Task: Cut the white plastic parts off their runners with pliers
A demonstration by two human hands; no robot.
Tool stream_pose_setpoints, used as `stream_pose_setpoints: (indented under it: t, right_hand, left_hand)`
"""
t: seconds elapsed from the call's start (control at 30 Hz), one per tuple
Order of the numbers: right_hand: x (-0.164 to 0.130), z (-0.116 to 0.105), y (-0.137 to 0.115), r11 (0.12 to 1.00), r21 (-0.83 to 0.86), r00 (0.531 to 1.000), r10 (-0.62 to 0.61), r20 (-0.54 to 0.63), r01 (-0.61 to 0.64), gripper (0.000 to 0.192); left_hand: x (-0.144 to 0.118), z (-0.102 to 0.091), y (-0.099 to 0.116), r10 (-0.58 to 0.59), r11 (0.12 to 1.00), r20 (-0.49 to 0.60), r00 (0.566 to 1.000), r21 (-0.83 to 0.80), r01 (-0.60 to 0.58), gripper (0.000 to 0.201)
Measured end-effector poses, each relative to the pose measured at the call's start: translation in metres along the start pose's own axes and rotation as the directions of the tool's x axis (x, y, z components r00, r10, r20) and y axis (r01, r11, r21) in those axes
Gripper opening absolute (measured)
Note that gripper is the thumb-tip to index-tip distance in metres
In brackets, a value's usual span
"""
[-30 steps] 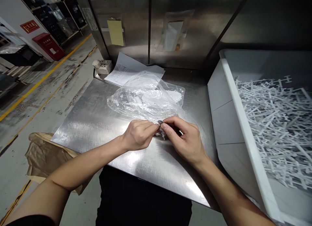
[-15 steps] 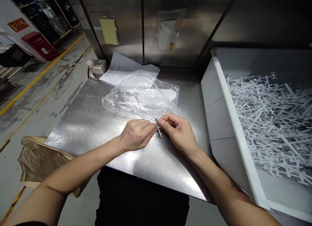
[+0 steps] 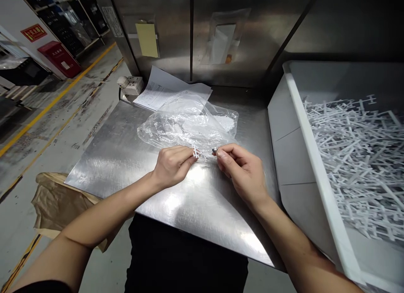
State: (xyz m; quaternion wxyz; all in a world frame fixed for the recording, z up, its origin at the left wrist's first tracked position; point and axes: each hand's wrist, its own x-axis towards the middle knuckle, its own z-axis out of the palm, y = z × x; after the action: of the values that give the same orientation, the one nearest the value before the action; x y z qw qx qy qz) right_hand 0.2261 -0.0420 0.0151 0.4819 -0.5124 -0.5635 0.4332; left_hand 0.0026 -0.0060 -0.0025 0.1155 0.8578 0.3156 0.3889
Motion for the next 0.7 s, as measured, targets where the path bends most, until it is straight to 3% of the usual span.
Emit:
stream_pose_setpoints:
  t: [0.1, 0.33, 0.7]
  right_hand:
    - [-0.0001, -0.0017, -0.0013, 0.995, -0.078, 0.998, -0.057, -0.008, 0.057, 0.022]
    - [-0.0031, -0.0027, -0.0004, 0.937, -0.245, 0.969, -0.24, 0.061, 0.247, 0.013]
    - [-0.001, -0.0048, -0.003, 0.899, -0.293, 0.945, -0.305, 0.113, 0.325, 0.012]
  left_hand:
    - [-0.0001, 0.0001, 0.0006, -0.051, 0.997, 0.034, 0.998, -0.055, 0.053, 0.025]
    - [-0.0017, 0.0029, 0.0016, -0.018, 0.993, 0.064, 0.998, -0.116, 0.025, 0.023]
    - [-0.001, 0.0028, 0.0012, 0.07, 0.995, 0.084, 0.994, -0.082, -0.063, 0.029]
